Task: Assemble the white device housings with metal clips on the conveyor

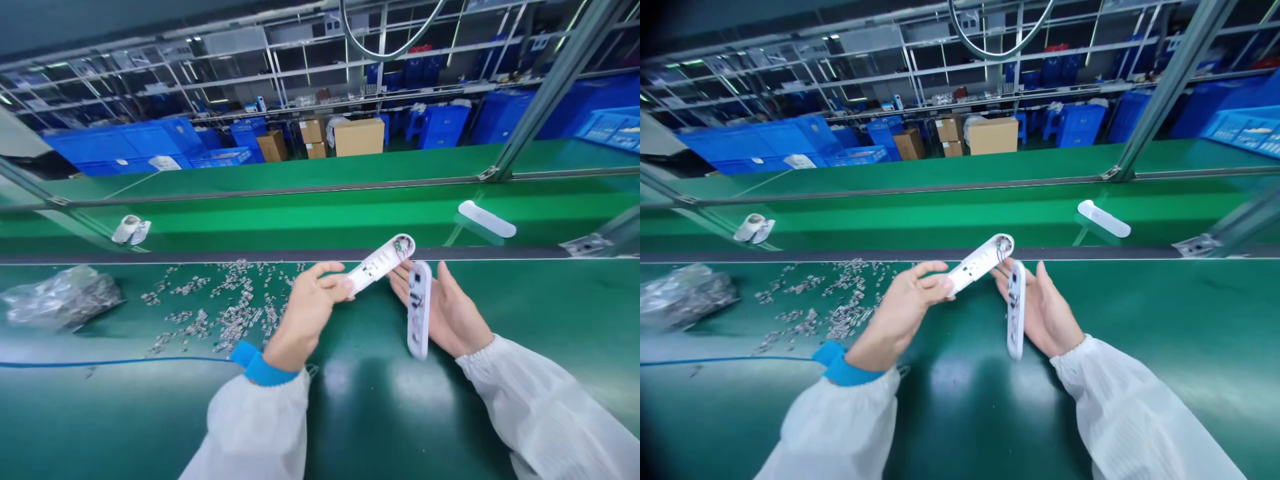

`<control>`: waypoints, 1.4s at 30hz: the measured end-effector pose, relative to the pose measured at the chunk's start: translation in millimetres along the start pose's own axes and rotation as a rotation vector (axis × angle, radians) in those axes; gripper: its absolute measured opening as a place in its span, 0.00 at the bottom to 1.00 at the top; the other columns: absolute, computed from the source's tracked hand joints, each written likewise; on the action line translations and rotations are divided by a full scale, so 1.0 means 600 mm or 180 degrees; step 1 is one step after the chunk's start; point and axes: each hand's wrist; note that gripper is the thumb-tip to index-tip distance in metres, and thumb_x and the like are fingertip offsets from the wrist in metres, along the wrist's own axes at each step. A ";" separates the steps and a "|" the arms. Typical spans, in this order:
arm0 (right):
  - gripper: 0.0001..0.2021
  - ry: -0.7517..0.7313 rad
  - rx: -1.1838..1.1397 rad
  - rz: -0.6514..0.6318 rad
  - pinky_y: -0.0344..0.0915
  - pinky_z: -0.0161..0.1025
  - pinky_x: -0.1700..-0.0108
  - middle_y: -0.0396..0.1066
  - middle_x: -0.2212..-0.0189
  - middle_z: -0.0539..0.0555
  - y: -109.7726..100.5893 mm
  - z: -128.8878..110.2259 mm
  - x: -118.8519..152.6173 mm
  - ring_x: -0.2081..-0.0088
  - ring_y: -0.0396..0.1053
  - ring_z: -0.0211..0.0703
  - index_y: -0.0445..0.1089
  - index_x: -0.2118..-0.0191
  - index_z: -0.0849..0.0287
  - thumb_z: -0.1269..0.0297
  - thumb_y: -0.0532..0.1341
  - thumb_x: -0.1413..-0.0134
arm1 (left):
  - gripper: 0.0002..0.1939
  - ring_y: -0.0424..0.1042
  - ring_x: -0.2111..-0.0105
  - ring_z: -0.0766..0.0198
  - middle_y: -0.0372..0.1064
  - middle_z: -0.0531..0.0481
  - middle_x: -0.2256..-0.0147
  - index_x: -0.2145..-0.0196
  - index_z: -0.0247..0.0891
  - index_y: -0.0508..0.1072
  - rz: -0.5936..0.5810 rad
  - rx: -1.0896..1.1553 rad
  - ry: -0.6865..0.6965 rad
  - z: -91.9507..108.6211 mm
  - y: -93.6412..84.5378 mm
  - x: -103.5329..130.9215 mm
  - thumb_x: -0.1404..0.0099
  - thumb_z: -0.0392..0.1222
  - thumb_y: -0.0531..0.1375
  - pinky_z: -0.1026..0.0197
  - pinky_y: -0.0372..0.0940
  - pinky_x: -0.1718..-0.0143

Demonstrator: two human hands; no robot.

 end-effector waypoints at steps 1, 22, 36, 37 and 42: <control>0.26 0.0174 -0.0183 -0.0099 0.54 0.48 0.33 0.66 0.39 0.56 0.003 0.000 0.002 0.37 0.60 0.48 0.71 0.48 0.54 0.42 0.49 0.37 | 0.18 0.73 0.72 0.65 0.76 0.48 0.68 0.59 0.36 0.67 0.0029 -0.0087 0.0027 -0.019 0.017 0.003 0.46 0.36 0.67 0.62 0.67 0.67; 0.15 -0.0176 0.0674 0.1360 0.68 0.35 0.80 0.70 0.83 0.49 -0.012 0.013 -0.015 0.83 0.69 0.38 0.68 0.73 0.59 0.54 0.60 0.42 | 0.20 0.69 0.69 0.64 0.71 0.50 0.64 0.48 0.40 0.63 -0.0642 -0.1136 0.0398 -0.060 0.088 0.060 0.31 0.54 0.55 0.62 0.62 0.68; 0.19 -0.0088 0.2018 0.1714 0.64 0.32 0.85 0.69 0.82 0.48 -0.015 0.013 -0.003 0.86 0.66 0.36 0.65 0.72 0.58 0.46 0.58 0.43 | 0.21 0.75 0.52 0.53 0.67 0.36 0.45 0.42 0.33 0.63 -0.1811 0.0223 -0.0634 -0.037 0.067 0.051 0.29 0.44 0.55 0.49 0.65 0.45; 0.19 -0.0082 0.2030 0.1719 0.64 0.32 0.85 0.69 0.82 0.48 -0.014 0.013 -0.002 0.86 0.66 0.36 0.65 0.72 0.58 0.46 0.58 0.43 | 0.21 0.75 0.53 0.54 0.67 0.36 0.46 0.42 0.33 0.63 -0.1781 0.0192 -0.0643 -0.038 0.069 0.051 0.29 0.43 0.55 0.50 0.65 0.46; 0.19 -0.0077 0.2033 0.1723 0.65 0.33 0.84 0.70 0.80 0.49 -0.014 0.015 0.000 0.85 0.67 0.36 0.65 0.72 0.58 0.46 0.57 0.43 | 0.17 0.74 0.63 0.62 0.72 0.41 0.54 0.45 0.33 0.65 -0.1611 -0.0130 -0.0512 -0.042 0.075 0.051 0.28 0.44 0.52 0.57 0.68 0.57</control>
Point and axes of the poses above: each hand's wrist, its own x-axis away from the middle knuckle, its own y-axis out of the palm, z = x × y
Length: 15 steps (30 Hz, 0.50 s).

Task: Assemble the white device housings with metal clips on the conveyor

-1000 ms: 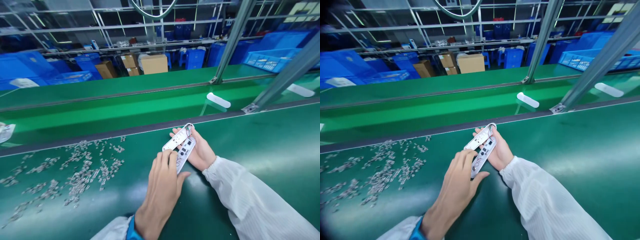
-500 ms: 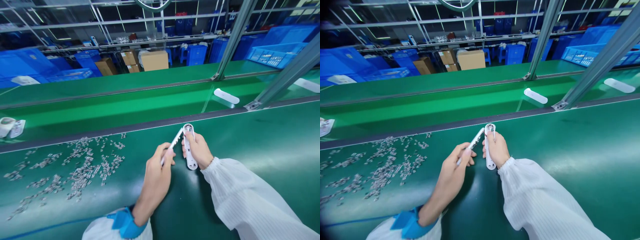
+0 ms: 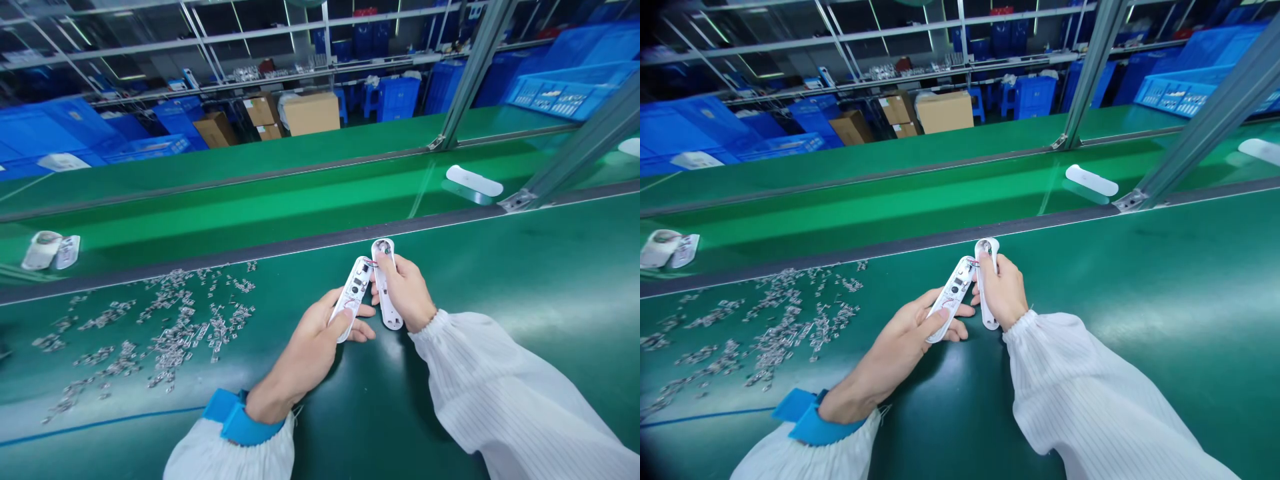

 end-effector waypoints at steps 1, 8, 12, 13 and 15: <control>0.19 -0.0016 0.0007 -0.0005 0.65 0.33 0.84 0.70 0.80 0.49 0.000 0.001 0.000 0.85 0.67 0.37 0.66 0.72 0.58 0.46 0.57 0.42 | 0.16 0.73 0.65 0.64 0.73 0.43 0.57 0.47 0.33 0.67 0.0021 -0.0136 0.0047 0.000 0.000 0.000 0.28 0.44 0.51 0.59 0.67 0.60; 0.16 -0.0086 0.0166 -0.0088 0.63 0.34 0.85 0.68 0.83 0.49 -0.001 0.014 -0.010 0.87 0.65 0.37 0.65 0.73 0.58 0.55 0.53 0.39 | 0.17 0.68 0.68 0.63 0.72 0.49 0.64 0.49 0.40 0.70 0.0789 -0.1657 0.0657 -0.020 0.020 0.002 0.26 0.45 0.47 0.60 0.62 0.65; 0.20 -0.0026 0.0056 -0.0269 0.61 0.34 0.86 0.66 0.85 0.48 0.003 0.009 -0.003 0.88 0.63 0.37 0.64 0.75 0.58 0.49 0.52 0.39 | 0.20 0.66 0.48 0.56 0.68 0.45 0.48 0.40 0.43 0.65 0.1319 -0.2433 0.1461 -0.038 0.036 0.001 0.27 0.40 0.47 0.55 0.61 0.47; 0.23 0.0005 0.0000 -0.0359 0.61 0.34 0.86 0.65 0.86 0.49 0.005 0.007 0.001 0.88 0.63 0.37 0.65 0.75 0.58 0.45 0.51 0.39 | 0.21 0.66 0.46 0.56 0.68 0.44 0.47 0.40 0.42 0.66 0.1437 -0.2516 0.1538 -0.041 0.036 -0.001 0.27 0.40 0.47 0.54 0.60 0.45; 0.28 0.0123 -0.0227 -0.0546 0.62 0.34 0.84 0.66 0.85 0.50 0.009 0.003 0.009 0.86 0.64 0.37 0.67 0.74 0.58 0.39 0.48 0.39 | 0.21 0.66 0.45 0.55 0.69 0.44 0.46 0.40 0.42 0.67 0.1569 -0.2529 0.1588 -0.046 0.031 -0.003 0.28 0.39 0.49 0.53 0.60 0.44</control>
Point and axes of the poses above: each hand's wrist, its own x-axis away from the middle knuckle, its own y-axis out of the palm, z = x × y
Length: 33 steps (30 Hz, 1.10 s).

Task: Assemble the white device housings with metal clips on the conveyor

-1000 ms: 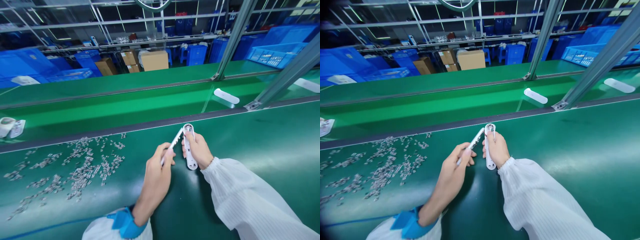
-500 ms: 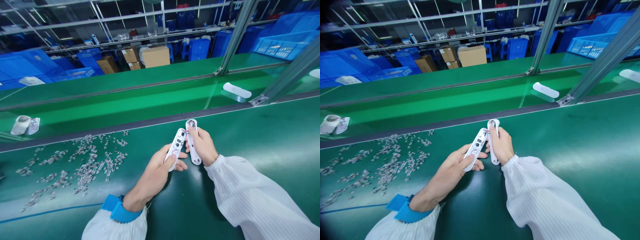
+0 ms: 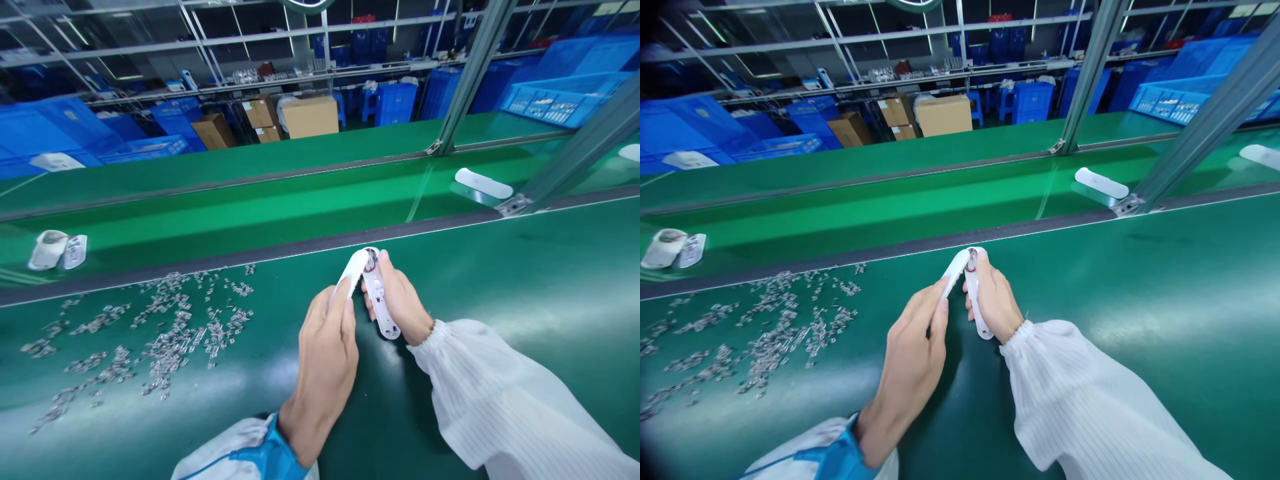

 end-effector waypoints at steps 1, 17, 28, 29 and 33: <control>0.28 0.0015 -0.0180 -0.0108 0.64 0.35 0.81 0.68 0.83 0.51 0.002 -0.001 0.003 0.83 0.66 0.38 0.68 0.73 0.59 0.39 0.49 0.40 | 0.20 0.66 0.44 0.55 0.69 0.44 0.46 0.40 0.43 0.67 0.0015 0.0054 -0.0013 -0.004 -0.001 -0.001 0.28 0.39 0.49 0.53 0.60 0.43; 0.19 -0.1003 -0.0658 -0.1171 0.67 0.43 0.48 0.73 0.52 0.56 -0.005 0.001 0.007 0.52 0.72 0.46 0.70 0.46 0.57 0.53 0.59 0.39 | 0.27 0.58 0.36 0.56 0.59 0.54 0.36 0.36 0.49 0.62 -0.0468 0.1709 -0.0800 -0.006 -0.016 -0.009 0.32 0.43 0.57 0.52 0.52 0.34; 0.22 -0.1014 0.0370 0.0098 0.72 0.41 0.66 0.76 0.68 0.55 -0.002 -0.005 0.017 0.68 0.74 0.45 0.74 0.53 0.59 0.50 0.66 0.48 | 0.25 0.76 0.60 0.56 0.72 0.37 0.49 0.39 0.35 0.65 -0.0944 0.3981 -0.1826 -0.005 -0.035 -0.039 0.31 0.46 0.57 0.53 0.70 0.55; 0.22 -0.1005 0.0282 0.0052 0.72 0.41 0.64 0.76 0.66 0.56 -0.002 -0.005 0.016 0.67 0.75 0.45 0.74 0.52 0.59 0.50 0.66 0.48 | 0.24 0.76 0.61 0.58 0.72 0.38 0.50 0.40 0.35 0.65 -0.0916 0.3962 -0.1809 -0.007 -0.036 -0.039 0.31 0.46 0.56 0.54 0.69 0.56; 0.21 -0.0905 -0.0721 -0.0427 0.69 0.43 0.48 0.75 0.52 0.56 0.003 -0.009 0.015 0.52 0.73 0.46 0.72 0.49 0.56 0.48 0.60 0.41 | 0.29 0.72 0.59 0.59 0.72 0.44 0.51 0.41 0.41 0.64 -0.0428 0.2617 -0.1338 -0.020 -0.032 -0.034 0.38 0.44 0.64 0.56 0.65 0.55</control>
Point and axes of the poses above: each hand's wrist, its own x-axis away from the middle knuckle, its own y-axis out of the palm, z = x × y
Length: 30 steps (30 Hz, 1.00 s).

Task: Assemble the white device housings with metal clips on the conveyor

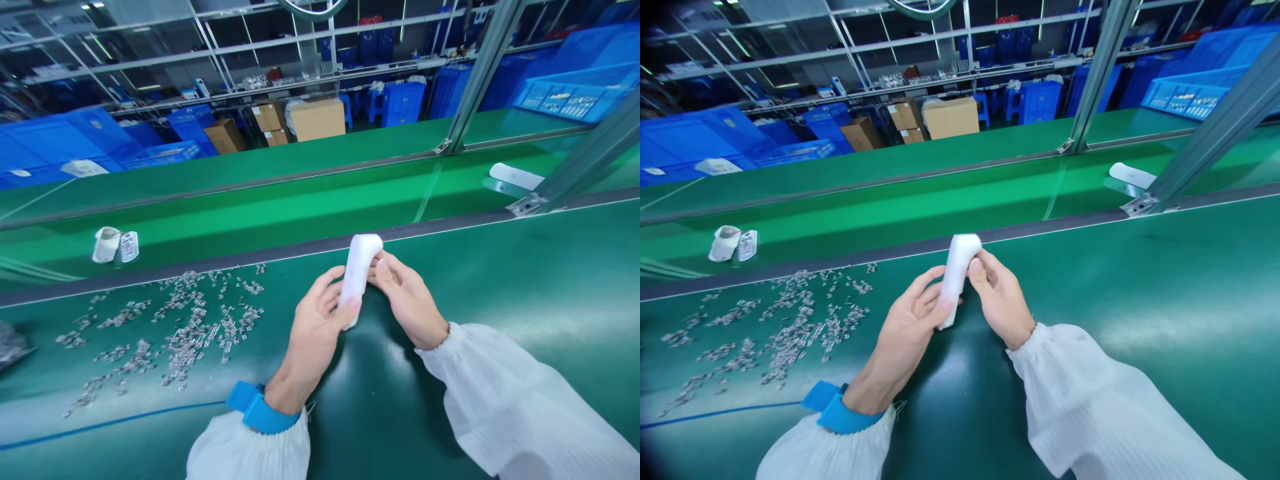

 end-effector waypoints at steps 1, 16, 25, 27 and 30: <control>0.20 0.0096 -0.0320 -0.0104 0.66 0.44 0.45 0.73 0.48 0.56 0.002 -0.001 0.000 0.48 0.71 0.46 0.73 0.49 0.56 0.48 0.58 0.39 | 0.28 0.71 0.59 0.58 0.72 0.45 0.51 0.42 0.42 0.65 0.0204 -0.0613 0.0228 -0.004 -0.001 0.001 0.39 0.44 0.65 0.56 0.64 0.55; 0.20 0.0707 -0.1583 -0.0323 0.65 0.45 0.44 0.73 0.55 0.54 0.009 0.016 -0.003 0.53 0.72 0.45 0.71 0.52 0.53 0.45 0.55 0.38 | 0.09 0.63 0.64 0.55 0.74 0.44 0.60 0.54 0.38 0.70 0.0470 -0.3482 0.2012 -0.022 0.006 0.009 0.30 0.41 0.55 0.54 0.57 0.61; 0.20 0.0797 -0.1612 -0.0393 0.65 0.42 0.44 0.73 0.51 0.53 0.011 0.013 0.001 0.50 0.71 0.43 0.72 0.51 0.51 0.45 0.52 0.36 | 0.11 0.67 0.66 0.56 0.75 0.46 0.66 0.62 0.41 0.75 0.0589 -0.2615 0.1350 -0.010 0.003 0.013 0.32 0.49 0.57 0.55 0.60 0.62; 0.21 0.0869 -0.1600 -0.0484 0.67 0.41 0.48 0.71 0.47 0.53 0.014 0.015 0.005 0.50 0.71 0.44 0.71 0.51 0.51 0.45 0.51 0.36 | 0.23 0.63 0.79 0.63 0.68 0.49 0.80 0.75 0.40 0.72 0.0209 -0.1711 0.0335 0.001 0.002 0.014 0.32 0.58 0.53 0.60 0.57 0.74; 0.19 0.0943 -0.1599 -0.0655 0.69 0.41 0.54 0.69 0.43 0.53 0.017 0.017 0.011 0.57 0.71 0.42 0.71 0.51 0.51 0.46 0.54 0.37 | 0.32 0.47 0.88 0.71 0.54 0.55 0.88 0.80 0.38 0.67 -0.0468 -0.0435 -0.0889 0.017 0.001 0.015 0.32 0.64 0.45 0.64 0.44 0.85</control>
Point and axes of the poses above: each hand's wrist, its own x-axis away from the middle knuckle, its own y-axis out of the palm, z = x × y
